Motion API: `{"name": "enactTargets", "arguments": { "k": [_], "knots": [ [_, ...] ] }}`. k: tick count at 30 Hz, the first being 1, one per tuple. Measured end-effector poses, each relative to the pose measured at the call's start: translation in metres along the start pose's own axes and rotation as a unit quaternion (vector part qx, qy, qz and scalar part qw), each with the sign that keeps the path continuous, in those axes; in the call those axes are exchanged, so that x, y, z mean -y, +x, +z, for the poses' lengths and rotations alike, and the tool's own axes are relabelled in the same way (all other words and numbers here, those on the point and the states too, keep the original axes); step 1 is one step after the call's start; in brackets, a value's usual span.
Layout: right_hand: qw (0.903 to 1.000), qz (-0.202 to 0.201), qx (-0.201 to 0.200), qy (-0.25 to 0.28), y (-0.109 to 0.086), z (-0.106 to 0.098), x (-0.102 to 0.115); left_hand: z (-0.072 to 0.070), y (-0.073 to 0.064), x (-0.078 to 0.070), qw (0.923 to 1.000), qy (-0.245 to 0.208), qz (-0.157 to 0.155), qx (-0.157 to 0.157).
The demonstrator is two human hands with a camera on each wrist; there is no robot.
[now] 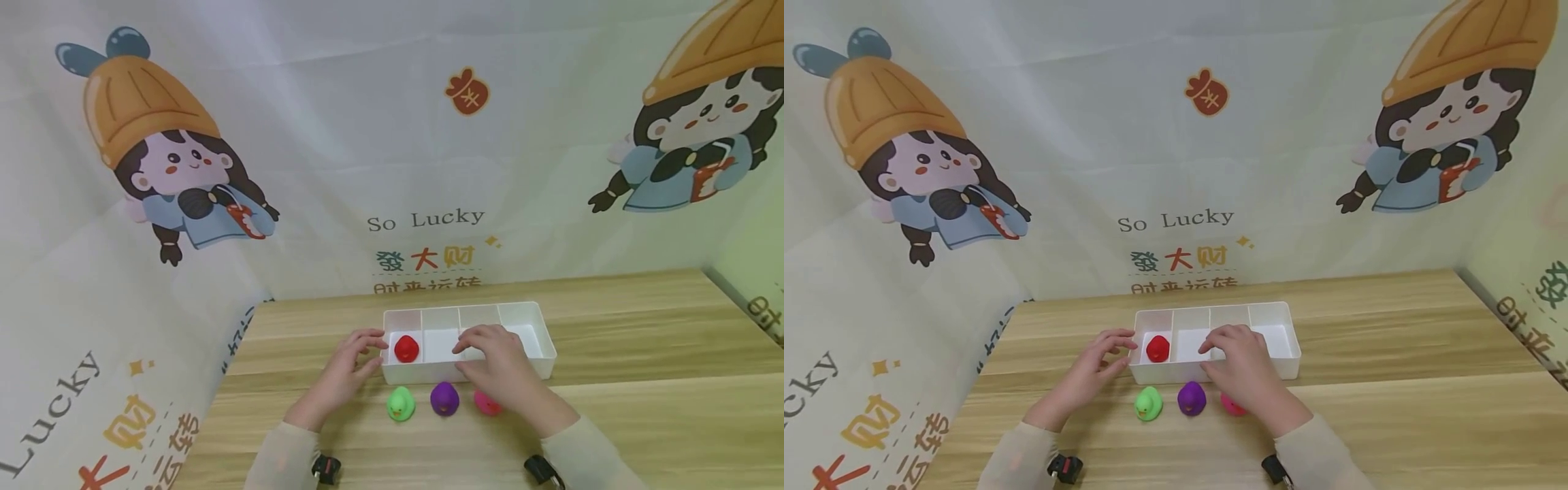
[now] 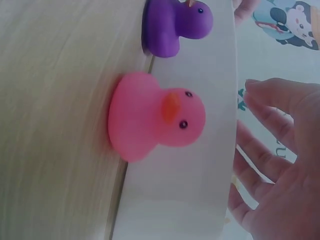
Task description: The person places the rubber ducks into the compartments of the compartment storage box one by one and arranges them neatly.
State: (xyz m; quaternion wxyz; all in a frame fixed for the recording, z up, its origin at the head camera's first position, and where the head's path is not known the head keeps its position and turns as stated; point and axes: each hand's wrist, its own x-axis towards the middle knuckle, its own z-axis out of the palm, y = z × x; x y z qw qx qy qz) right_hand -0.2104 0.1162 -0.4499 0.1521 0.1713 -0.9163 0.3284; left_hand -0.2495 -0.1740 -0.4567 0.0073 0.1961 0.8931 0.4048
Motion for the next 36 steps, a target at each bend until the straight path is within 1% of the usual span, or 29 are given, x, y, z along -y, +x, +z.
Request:
{"name": "enactTargets", "arguments": {
  "k": [6, 9, 16, 22, 25, 29, 36],
  "knots": [
    [0.9998, -0.013, -0.017, 0.003, -0.007, -0.008, -0.007, 0.002, 0.000, -0.001, 0.9999, -0.011, -0.001, -0.004],
    [0.9995, -0.023, -0.024, 0.000, -0.008, -0.010, -0.008, 0.002, 0.000, 0.000, 0.9999, -0.009, 0.001, -0.005],
    [0.9985, -0.030, -0.046, -0.005, -0.014, -0.019, -0.011, 0.001, 0.000, -0.001, 0.9999, -0.014, 0.000, -0.004],
    [0.9956, -0.060, -0.069, -0.018, -0.019, -0.026, -0.015, 0.001, 0.001, 0.000, 0.9999, -0.013, -0.006, -0.001],
    [0.9951, -0.066, -0.069, -0.027, -0.023, -0.030, -0.015, 0.001, 0.001, 0.000, 0.9998, -0.014, -0.011, 0.000],
    [0.9952, -0.066, -0.065, -0.031, -0.028, -0.033, -0.013, 0.000, 0.000, 0.001, 0.9999, -0.011, -0.009, 0.001],
    [0.9938, -0.072, -0.078, -0.032, -0.038, -0.034, -0.014, 0.001, 0.000, 0.001, 0.9998, -0.012, -0.012, 0.002]
  ]
}}
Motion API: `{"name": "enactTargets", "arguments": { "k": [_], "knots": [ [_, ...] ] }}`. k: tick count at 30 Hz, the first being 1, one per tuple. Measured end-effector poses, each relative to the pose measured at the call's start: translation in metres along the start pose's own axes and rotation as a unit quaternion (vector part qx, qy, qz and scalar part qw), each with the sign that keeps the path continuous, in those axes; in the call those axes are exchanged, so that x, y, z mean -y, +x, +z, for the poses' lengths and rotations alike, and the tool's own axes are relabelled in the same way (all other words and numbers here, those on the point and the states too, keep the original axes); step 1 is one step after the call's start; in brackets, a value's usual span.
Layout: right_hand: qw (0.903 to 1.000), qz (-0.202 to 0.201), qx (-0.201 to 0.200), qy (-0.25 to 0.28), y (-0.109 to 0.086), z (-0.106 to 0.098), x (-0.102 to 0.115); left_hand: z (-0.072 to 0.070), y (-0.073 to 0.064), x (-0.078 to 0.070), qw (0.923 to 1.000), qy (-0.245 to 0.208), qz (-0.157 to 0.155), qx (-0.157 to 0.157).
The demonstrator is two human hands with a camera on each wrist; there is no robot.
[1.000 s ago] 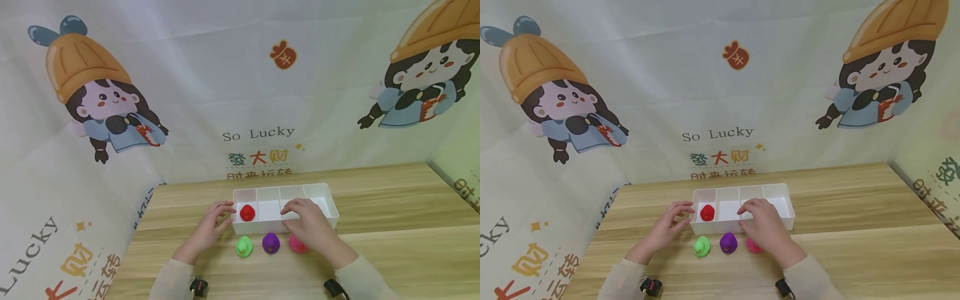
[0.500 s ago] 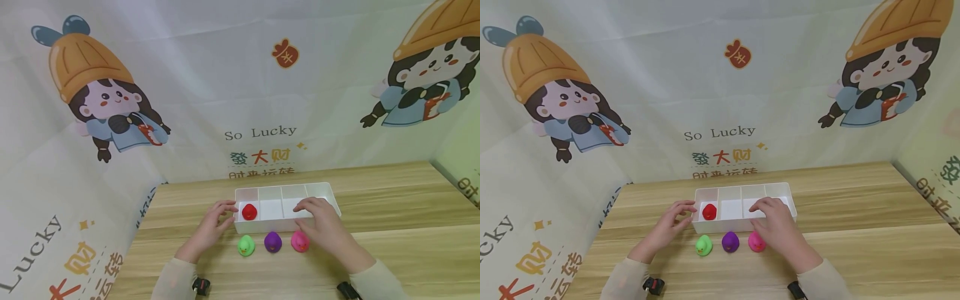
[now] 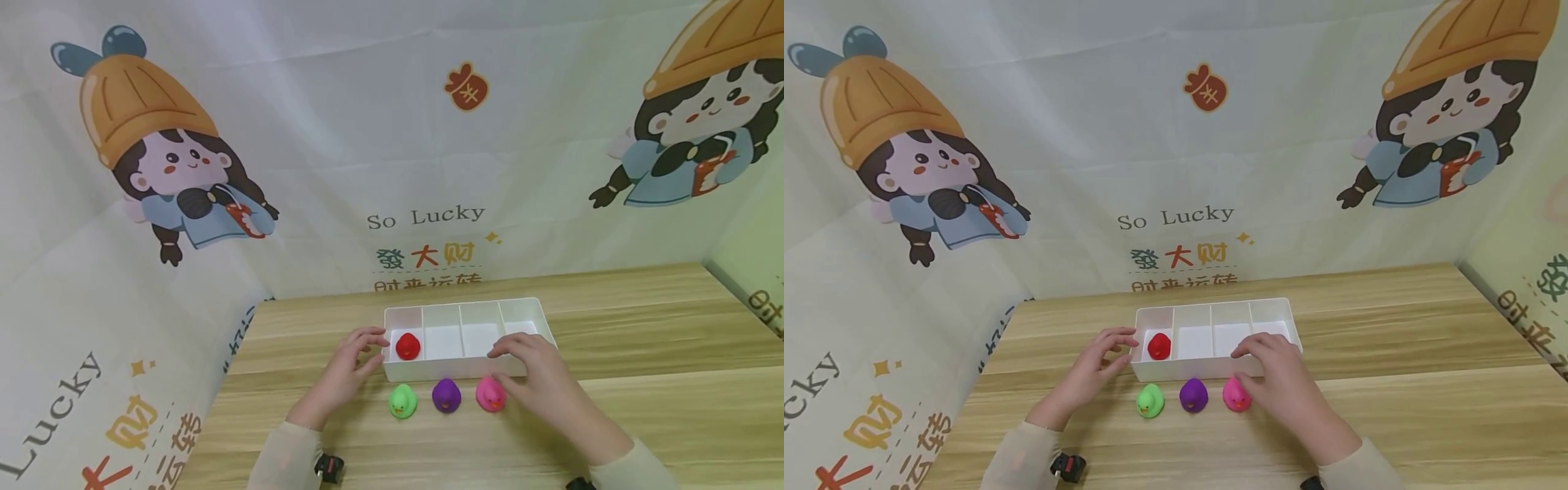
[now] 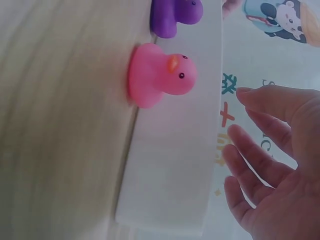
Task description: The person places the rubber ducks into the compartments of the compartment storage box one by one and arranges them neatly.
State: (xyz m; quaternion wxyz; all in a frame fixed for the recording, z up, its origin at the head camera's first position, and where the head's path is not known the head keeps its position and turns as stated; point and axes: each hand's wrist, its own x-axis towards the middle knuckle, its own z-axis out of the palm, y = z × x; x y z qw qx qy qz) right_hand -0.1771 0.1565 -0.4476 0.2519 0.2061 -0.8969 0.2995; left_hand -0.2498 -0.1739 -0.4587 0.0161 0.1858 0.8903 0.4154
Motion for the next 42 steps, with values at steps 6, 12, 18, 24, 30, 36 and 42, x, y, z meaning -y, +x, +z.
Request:
{"name": "enactTargets", "arguments": {
  "k": [6, 12, 18, 24, 30, 36, 42],
  "knots": [
    [0.9999, 0.008, 0.011, 0.009, -0.010, -0.001, 0.001, 0.000, -0.001, 0.000, 1.0000, -0.005, -0.006, -0.001],
    [0.9998, 0.008, 0.016, 0.012, -0.015, 0.000, 0.000, 0.000, 0.001, 0.001, 1.0000, -0.002, -0.001, -0.002],
    [0.9991, 0.010, 0.041, 0.000, -0.018, 0.002, -0.001, 0.000, 0.001, 0.001, 1.0000, -0.002, 0.001, -0.003],
    [0.9966, 0.030, 0.077, -0.001, -0.020, 0.005, 0.001, 0.000, 0.001, 0.001, 1.0000, 0.000, -0.001, -0.003],
    [0.9954, 0.029, 0.092, 0.000, -0.021, 0.010, 0.001, 0.001, 0.001, 0.001, 0.9999, 0.006, 0.009, -0.002],
    [0.9946, 0.032, 0.098, -0.010, -0.023, 0.013, 0.001, 0.001, 0.000, 0.000, 1.0000, 0.004, 0.008, -0.002],
    [0.9955, 0.027, 0.089, -0.016, -0.024, 0.015, 0.001, 0.000, 0.000, 0.002, 0.9999, 0.001, 0.011, -0.003]
  ]
}}
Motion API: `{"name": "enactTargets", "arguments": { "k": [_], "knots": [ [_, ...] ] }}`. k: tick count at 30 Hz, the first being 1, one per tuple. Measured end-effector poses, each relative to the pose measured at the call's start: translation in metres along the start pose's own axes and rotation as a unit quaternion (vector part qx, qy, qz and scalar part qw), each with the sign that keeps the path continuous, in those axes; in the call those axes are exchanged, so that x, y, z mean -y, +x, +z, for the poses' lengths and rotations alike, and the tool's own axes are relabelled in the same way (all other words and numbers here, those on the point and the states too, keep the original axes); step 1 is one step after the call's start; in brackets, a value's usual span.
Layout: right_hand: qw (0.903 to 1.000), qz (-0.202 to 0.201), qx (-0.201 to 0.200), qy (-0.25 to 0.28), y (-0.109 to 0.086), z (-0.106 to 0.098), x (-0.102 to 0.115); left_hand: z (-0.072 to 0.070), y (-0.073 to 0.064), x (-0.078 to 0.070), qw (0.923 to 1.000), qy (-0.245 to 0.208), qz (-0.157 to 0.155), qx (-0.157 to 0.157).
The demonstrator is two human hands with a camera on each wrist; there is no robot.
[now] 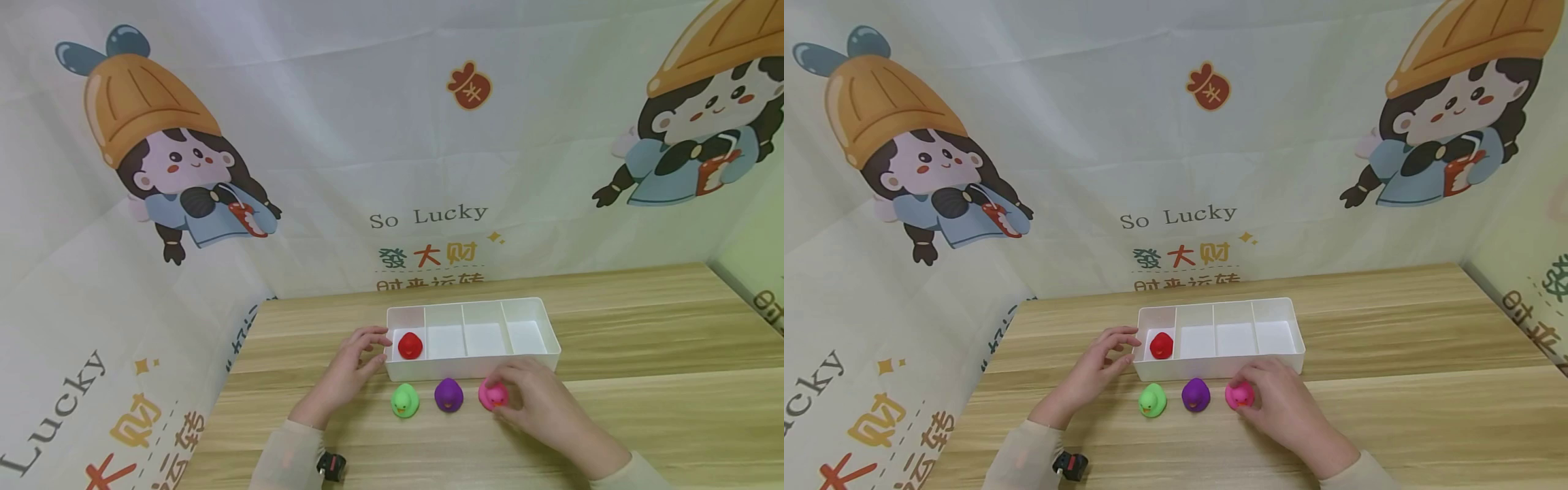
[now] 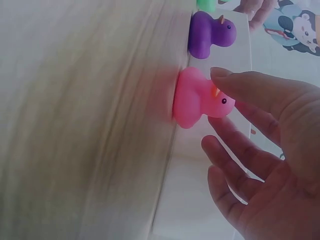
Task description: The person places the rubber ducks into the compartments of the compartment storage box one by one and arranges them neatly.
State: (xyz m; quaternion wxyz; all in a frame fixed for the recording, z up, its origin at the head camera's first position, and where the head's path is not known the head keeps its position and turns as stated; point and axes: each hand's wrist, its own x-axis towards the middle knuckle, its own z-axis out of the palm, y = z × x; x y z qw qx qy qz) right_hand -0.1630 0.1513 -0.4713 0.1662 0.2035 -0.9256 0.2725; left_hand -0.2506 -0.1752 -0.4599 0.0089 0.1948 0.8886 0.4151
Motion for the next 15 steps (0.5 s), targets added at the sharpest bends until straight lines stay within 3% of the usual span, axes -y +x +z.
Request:
{"name": "enactTargets", "arguments": {
  "k": [15],
  "knots": [
    [0.9999, 0.006, 0.002, -0.010, 0.0017, 0.0001, -0.0032, 0.0002, 0.0002, 0.0002, 1.0000, 0.002, -0.003, 0.002]
  ]
}}
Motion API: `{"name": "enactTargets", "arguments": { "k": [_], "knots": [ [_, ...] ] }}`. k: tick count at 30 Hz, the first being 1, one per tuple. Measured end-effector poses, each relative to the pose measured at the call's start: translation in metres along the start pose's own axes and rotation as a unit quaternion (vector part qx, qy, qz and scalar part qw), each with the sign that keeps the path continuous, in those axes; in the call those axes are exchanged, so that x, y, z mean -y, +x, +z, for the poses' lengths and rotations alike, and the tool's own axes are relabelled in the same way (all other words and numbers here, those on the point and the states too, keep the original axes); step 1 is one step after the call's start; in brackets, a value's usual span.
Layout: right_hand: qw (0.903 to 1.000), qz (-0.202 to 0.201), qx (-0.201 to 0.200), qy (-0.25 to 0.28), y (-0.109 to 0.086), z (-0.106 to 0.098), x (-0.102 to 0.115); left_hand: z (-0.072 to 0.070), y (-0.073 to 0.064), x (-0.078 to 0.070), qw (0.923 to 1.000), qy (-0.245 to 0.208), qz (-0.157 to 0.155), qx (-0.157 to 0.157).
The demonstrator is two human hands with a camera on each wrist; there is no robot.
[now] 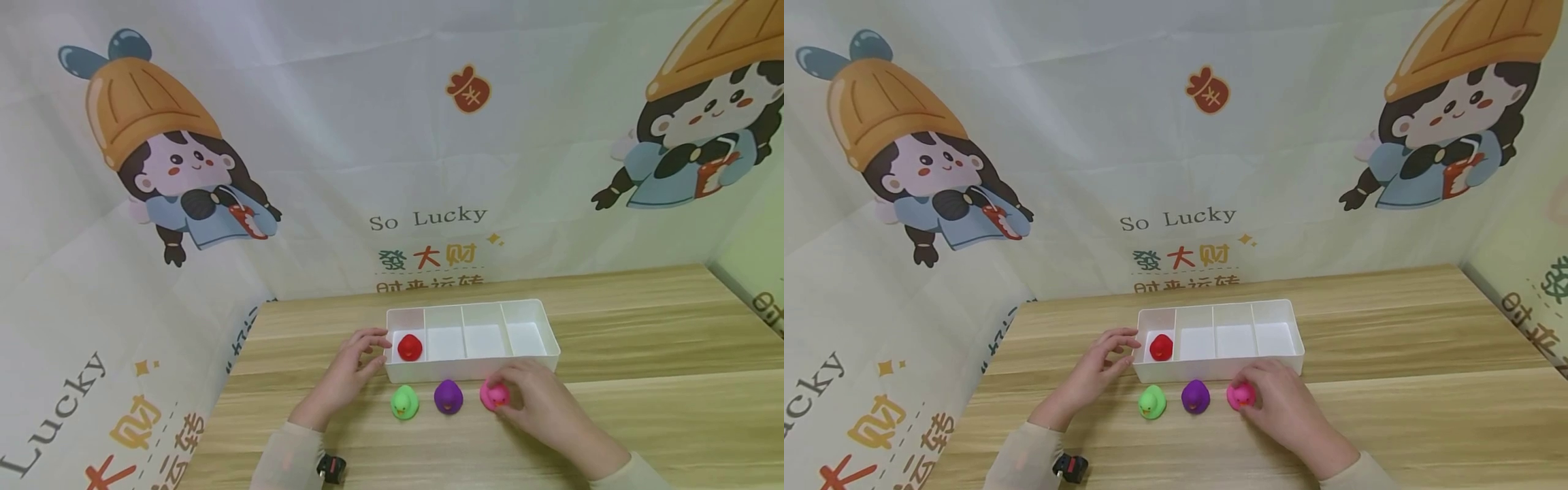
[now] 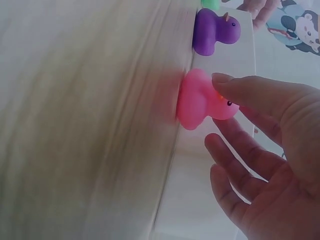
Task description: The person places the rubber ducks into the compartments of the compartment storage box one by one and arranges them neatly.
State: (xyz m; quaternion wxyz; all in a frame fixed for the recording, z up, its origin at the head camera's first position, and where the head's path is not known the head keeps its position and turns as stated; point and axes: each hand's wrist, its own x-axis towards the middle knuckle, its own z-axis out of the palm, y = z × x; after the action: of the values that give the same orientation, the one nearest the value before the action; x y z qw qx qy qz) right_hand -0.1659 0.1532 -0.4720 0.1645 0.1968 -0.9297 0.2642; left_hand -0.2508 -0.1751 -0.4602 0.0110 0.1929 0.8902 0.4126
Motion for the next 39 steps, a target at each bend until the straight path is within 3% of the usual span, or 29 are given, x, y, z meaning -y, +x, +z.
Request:
{"name": "enactTargets", "arguments": {
  "k": [22, 39],
  "knots": [
    [0.9994, 0.018, -0.016, 0.026, 0.003, -0.008, 0.010, 0.002, -0.001, -0.002, 1.0000, -0.004, -0.009, 0.001],
    [0.9977, -0.019, -0.057, 0.031, 0.015, -0.021, 0.011, 0.000, -0.001, -0.001, 0.9999, -0.007, -0.007, 0.006]
  ]
}}
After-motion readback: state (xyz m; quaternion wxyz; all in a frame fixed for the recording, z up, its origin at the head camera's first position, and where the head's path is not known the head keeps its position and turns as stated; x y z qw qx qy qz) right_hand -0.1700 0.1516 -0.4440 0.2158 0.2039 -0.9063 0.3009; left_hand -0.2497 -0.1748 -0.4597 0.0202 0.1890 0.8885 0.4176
